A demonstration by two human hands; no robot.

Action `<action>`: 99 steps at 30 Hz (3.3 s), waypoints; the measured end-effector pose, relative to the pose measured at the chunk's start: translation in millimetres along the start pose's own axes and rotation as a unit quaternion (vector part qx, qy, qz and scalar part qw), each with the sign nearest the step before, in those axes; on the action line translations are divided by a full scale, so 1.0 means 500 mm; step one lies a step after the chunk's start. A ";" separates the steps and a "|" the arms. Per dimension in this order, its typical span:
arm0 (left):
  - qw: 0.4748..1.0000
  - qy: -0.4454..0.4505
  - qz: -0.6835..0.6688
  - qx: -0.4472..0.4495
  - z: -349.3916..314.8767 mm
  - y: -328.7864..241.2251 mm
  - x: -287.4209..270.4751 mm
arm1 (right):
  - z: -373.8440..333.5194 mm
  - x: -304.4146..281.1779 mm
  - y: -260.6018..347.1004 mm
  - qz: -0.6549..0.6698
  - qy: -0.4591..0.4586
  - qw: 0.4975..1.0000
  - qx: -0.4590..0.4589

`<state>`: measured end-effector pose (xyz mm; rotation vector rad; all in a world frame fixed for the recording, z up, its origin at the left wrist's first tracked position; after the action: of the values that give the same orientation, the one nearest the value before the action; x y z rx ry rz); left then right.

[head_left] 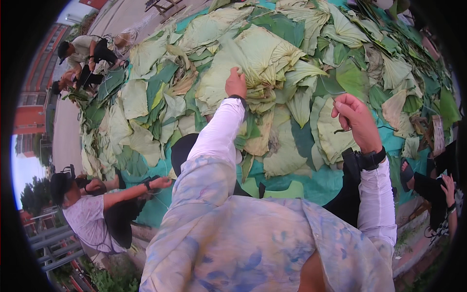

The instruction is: The person sorts and stacks large green leaves on a tarp. They use a thin black string to tie bundles of leaves together by hand.

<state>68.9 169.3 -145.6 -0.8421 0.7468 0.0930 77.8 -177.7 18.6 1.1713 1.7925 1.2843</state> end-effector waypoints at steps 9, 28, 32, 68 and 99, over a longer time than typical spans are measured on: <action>0.901 0.152 -0.395 -0.094 0.081 -0.251 -0.165 | 0.003 0.010 0.011 0.051 0.003 0.999 -0.008; 0.736 0.358 -0.489 -0.302 -0.085 -0.349 -0.132 | 0.059 0.066 -0.007 -0.029 -0.077 0.988 -0.131; 0.764 0.366 -0.455 -0.273 -0.102 -0.368 -0.136 | 0.074 0.079 -0.017 -0.041 -0.077 0.986 -0.139; 0.813 0.430 -0.373 -0.123 -0.133 -0.416 -0.148 | 0.058 0.055 -0.025 -0.016 -0.052 0.989 -0.137; 0.806 0.416 -0.420 -0.011 -0.152 -0.425 -0.124 | 0.012 0.038 -0.007 -0.192 -0.092 0.928 -0.306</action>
<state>56.1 -15.4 -2.4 -1.1792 1.1106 -1.1421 74.3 -158.6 13.5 0.5365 1.2575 1.3037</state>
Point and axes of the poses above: each hand's wrist, its own z-axis towards the middle knuckle, its own x-axis out of the palm, y = z × x, the point moved 4 cm from there along z, towards the middle knuckle, and after that the axes turned 11 degrees about -y, right-handed, at the moved point
